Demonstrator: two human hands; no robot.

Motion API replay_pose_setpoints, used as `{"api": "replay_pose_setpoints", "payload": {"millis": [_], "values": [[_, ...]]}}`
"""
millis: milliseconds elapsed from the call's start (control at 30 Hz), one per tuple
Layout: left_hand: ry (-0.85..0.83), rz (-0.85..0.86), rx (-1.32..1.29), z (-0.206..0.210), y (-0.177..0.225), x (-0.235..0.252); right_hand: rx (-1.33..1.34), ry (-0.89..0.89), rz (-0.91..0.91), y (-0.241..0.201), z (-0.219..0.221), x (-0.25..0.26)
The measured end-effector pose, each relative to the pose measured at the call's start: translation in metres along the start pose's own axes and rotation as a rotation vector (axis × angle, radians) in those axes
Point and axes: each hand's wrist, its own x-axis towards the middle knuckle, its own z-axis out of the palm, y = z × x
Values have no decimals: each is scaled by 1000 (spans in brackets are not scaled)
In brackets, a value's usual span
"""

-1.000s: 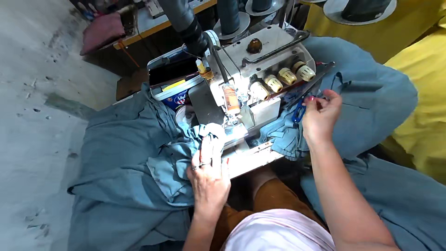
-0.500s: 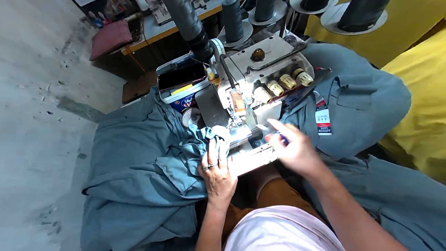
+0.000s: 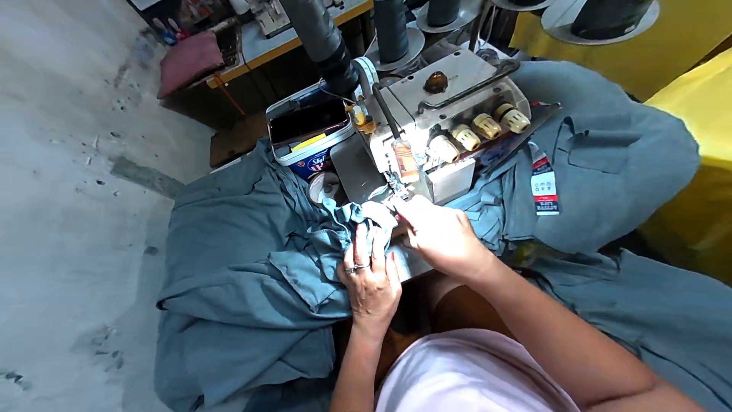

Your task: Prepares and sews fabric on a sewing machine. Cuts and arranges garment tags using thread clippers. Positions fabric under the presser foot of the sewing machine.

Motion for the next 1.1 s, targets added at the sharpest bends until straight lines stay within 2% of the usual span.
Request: {"api": "replay_pose_setpoints", "payload": {"millis": [33,100,200,267,400,500,533,600,633,700,767,833,933,1000,1100], "values": [[4,2,-24,-1,-1,0,106,123,-11,6,6,-2],[9,10,-81,-5,-3,1,358,189,49,10,8,-4],[-22,41,-147,-16,-4,3,589,80,187,5,0,-5],[-71,127,-120,-24,-11,6,614,114,168,3,8,-6],[-246,299,24,-57,-37,38,633,345,39,6,28,-11],[-547,276,-5,-103,-42,84,656,403,38,9,31,-16],[-569,318,-2,-108,-57,90,658,422,49,10,32,-16],[-472,464,16,-107,-104,90,693,433,92,14,36,-18],[-525,456,-1,-118,-110,97,717,434,113,15,37,-19],[-673,354,-104,-141,-100,115,757,439,137,14,40,-21],[-738,274,-173,-151,-81,126,799,430,144,11,40,-21],[-780,313,-233,-148,-68,133,832,436,104,9,40,-21],[-694,593,-344,-110,-76,131,828,468,14,6,41,-21],[-779,661,-421,-94,-60,142,805,478,-18,3,38,-21],[-898,675,-417,-72,-41,153,811,487,-70,2,37,-19]]}}
